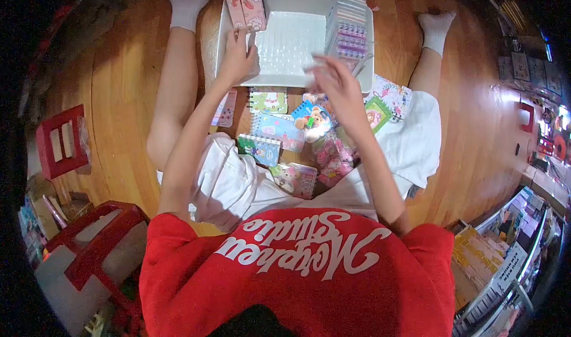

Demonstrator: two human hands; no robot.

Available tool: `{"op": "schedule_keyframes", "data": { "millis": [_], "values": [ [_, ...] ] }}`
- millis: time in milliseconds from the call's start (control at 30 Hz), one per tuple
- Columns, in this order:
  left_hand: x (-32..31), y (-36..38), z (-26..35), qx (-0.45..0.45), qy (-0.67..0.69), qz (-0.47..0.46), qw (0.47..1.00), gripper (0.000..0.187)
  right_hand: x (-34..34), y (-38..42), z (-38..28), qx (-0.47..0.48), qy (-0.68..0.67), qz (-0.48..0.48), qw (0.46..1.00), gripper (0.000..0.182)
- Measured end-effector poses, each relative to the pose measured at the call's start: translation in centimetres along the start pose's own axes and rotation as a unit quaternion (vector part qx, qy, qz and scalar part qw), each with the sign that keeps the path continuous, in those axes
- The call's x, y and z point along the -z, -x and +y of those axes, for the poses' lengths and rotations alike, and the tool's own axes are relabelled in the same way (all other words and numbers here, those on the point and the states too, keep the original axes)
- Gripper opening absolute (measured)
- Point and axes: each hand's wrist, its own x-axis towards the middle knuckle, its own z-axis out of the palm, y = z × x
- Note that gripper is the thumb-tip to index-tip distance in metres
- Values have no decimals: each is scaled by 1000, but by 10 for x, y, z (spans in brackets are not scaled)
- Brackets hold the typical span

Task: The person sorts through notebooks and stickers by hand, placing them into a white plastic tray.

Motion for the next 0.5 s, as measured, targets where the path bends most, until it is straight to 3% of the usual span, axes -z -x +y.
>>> {"op": "schedule_keyframes", "data": {
  "millis": [67, 133, 233, 267, 367, 467, 500],
  "values": [
    [0, 2, 2, 31, -2, 3, 1000, 48, 9, 44, 22, -33, 16, 27, 999, 37],
    [-1, 3, -2, -2, -27, -2, 1000, 49, 16, 79, 33, -100, -58, 11, 993, 36],
    [-3, 5, -6, -15, -37, -23, 999, 50, 15, 105, 48, -101, -39, -29, 994, 36],
    [-3, 5, -7, -13, -36, -32, 999, 51, 13, 110, 49, -100, -88, -35, 990, 34],
    [0, 7, -2, 3, -34, -35, 999, 56, 8, 111, 52, -95, -1, -65, 993, 33],
    [-2, 3, 2, 20, -29, -2, 999, 70, 1, 108, 49, -92, 17, -90, 992, 32],
    [-2, -3, 5, -5, -19, 52, 998, 76, -1, 107, 48, -83, 14, -100, 991, 32]
  ]
}}
